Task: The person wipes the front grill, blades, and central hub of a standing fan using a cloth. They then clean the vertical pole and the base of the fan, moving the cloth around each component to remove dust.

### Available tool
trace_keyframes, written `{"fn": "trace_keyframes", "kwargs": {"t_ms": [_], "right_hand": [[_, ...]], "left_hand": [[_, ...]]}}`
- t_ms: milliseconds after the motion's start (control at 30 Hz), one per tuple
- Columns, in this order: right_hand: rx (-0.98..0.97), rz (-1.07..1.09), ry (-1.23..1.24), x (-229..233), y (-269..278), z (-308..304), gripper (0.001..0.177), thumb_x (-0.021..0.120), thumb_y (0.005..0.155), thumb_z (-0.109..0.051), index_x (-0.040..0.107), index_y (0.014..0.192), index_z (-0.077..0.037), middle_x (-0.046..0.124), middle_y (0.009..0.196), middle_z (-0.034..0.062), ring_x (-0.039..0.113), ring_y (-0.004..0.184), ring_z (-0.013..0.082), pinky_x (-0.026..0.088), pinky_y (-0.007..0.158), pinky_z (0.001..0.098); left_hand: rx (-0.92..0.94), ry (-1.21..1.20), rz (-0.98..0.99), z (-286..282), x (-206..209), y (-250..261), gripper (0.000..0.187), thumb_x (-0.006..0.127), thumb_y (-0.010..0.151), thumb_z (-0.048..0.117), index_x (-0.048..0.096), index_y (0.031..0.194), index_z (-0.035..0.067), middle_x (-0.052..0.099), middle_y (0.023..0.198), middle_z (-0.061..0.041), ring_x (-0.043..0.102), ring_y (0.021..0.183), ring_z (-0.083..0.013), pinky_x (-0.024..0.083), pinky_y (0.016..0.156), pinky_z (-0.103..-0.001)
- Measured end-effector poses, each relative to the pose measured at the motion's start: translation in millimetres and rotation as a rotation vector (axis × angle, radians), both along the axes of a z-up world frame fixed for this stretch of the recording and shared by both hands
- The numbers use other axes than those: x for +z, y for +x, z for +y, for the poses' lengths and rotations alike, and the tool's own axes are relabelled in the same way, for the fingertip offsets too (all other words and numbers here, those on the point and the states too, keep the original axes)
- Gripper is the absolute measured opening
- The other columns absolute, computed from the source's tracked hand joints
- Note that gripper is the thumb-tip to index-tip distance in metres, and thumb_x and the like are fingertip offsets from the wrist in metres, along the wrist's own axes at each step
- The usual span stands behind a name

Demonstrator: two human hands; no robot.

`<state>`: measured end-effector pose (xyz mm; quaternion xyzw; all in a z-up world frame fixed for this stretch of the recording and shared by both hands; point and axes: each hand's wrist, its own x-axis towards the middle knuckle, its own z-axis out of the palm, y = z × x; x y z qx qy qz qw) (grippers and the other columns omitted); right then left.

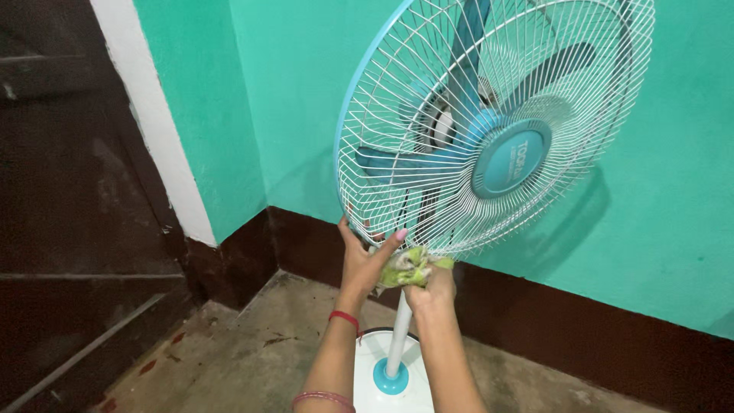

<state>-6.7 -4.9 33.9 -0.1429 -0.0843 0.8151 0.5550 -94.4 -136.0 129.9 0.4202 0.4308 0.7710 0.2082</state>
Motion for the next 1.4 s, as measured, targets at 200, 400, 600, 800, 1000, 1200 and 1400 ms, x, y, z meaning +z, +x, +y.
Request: {"fn": "trace_keyframes", "kwargs": {"t_ms": [200, 400, 600, 800, 1000, 1200, 1400], "right_hand": [[0.031, -0.005, 0.067, 20, 7, -14, 0.032, 0.038, 0.098, -0.005, 0.061, 0.121, -0.005, 0.065, 0.117, 0.0167, 0.066, 0.107, 0.0320, 0.055, 0.098, 0.0501], [0.102, -0.019, 0.071, 20, 32, -56, 0.034, 0.046, 0.094, 0.000, 0.056, 0.126, 0.004, 0.064, 0.114, 0.0194, 0.066, 0.106, 0.0339, 0.055, 0.096, 0.0496], [-0.437, -0.236, 0.441, 20, 23, -107, 0.048, 0.055, 0.088, 0.007, 0.052, 0.136, 0.001, 0.063, 0.123, 0.0133, 0.062, 0.112, 0.0262, 0.049, 0.100, 0.0418], [-1.007, -0.961, 0.829, 24, -20, -114, 0.061, 0.061, 0.091, 0.004, 0.049, 0.151, -0.003, 0.041, 0.132, 0.0166, 0.050, 0.122, 0.0292, 0.040, 0.108, 0.0403], [-1.250, -1.155, 0.936, -5, -64, -88, 0.082, 0.054, 0.075, -0.003, 0.047, 0.156, -0.007, 0.036, 0.138, 0.0209, 0.040, 0.130, 0.0408, 0.034, 0.116, 0.0523], [-1.478, -1.206, 1.125, -25, -71, -66, 0.074, 0.073, 0.087, -0.023, 0.045, 0.154, -0.009, 0.035, 0.129, 0.0161, 0.038, 0.123, 0.0394, 0.033, 0.108, 0.0523], [-1.467, -1.277, 1.374, -47, -61, -53, 0.065, 0.073, 0.085, -0.023, 0.053, 0.146, -0.015, 0.040, 0.126, 0.0158, 0.040, 0.119, 0.0396, 0.034, 0.106, 0.0511]], "left_hand": [[0.031, -0.019, 0.021, -5, 2, 4, 0.113, 0.088, 0.073, 0.036, 0.017, 0.153, 0.001, 0.060, 0.132, -0.018, 0.063, 0.116, -0.0217, 0.053, 0.097, -0.034], [-0.091, -0.194, -0.029, -2, 3, -13, 0.129, 0.088, 0.064, 0.044, 0.003, 0.153, 0.006, 0.056, 0.138, -0.022, 0.061, 0.127, -0.0296, 0.053, 0.103, -0.038], [0.267, -0.195, 0.276, -22, 19, -40, 0.123, 0.089, 0.074, 0.045, 0.015, 0.164, 0.006, 0.028, 0.160, -0.028, 0.031, 0.147, -0.0356, 0.032, 0.114, -0.046], [-0.119, 0.115, -0.018, -17, 56, -26, 0.115, 0.087, 0.072, 0.039, 0.015, 0.153, 0.004, 0.051, 0.141, -0.021, 0.055, 0.128, -0.0265, 0.047, 0.108, -0.039], [-0.080, 0.092, -0.040, -12, 52, -25, 0.101, 0.085, 0.077, 0.038, 0.023, 0.149, 0.003, 0.056, 0.135, -0.017, 0.058, 0.124, -0.0242, 0.048, 0.106, -0.036], [0.000, 0.126, 0.053, -11, 45, -19, 0.089, 0.077, 0.089, 0.038, 0.025, 0.150, 0.001, 0.051, 0.141, -0.016, 0.053, 0.129, -0.0226, 0.044, 0.108, -0.036], [-0.058, 0.104, -0.008, -13, 49, -16, 0.095, 0.076, 0.085, 0.044, 0.020, 0.150, 0.003, 0.052, 0.139, -0.016, 0.056, 0.125, -0.0231, 0.047, 0.104, -0.036]]}}
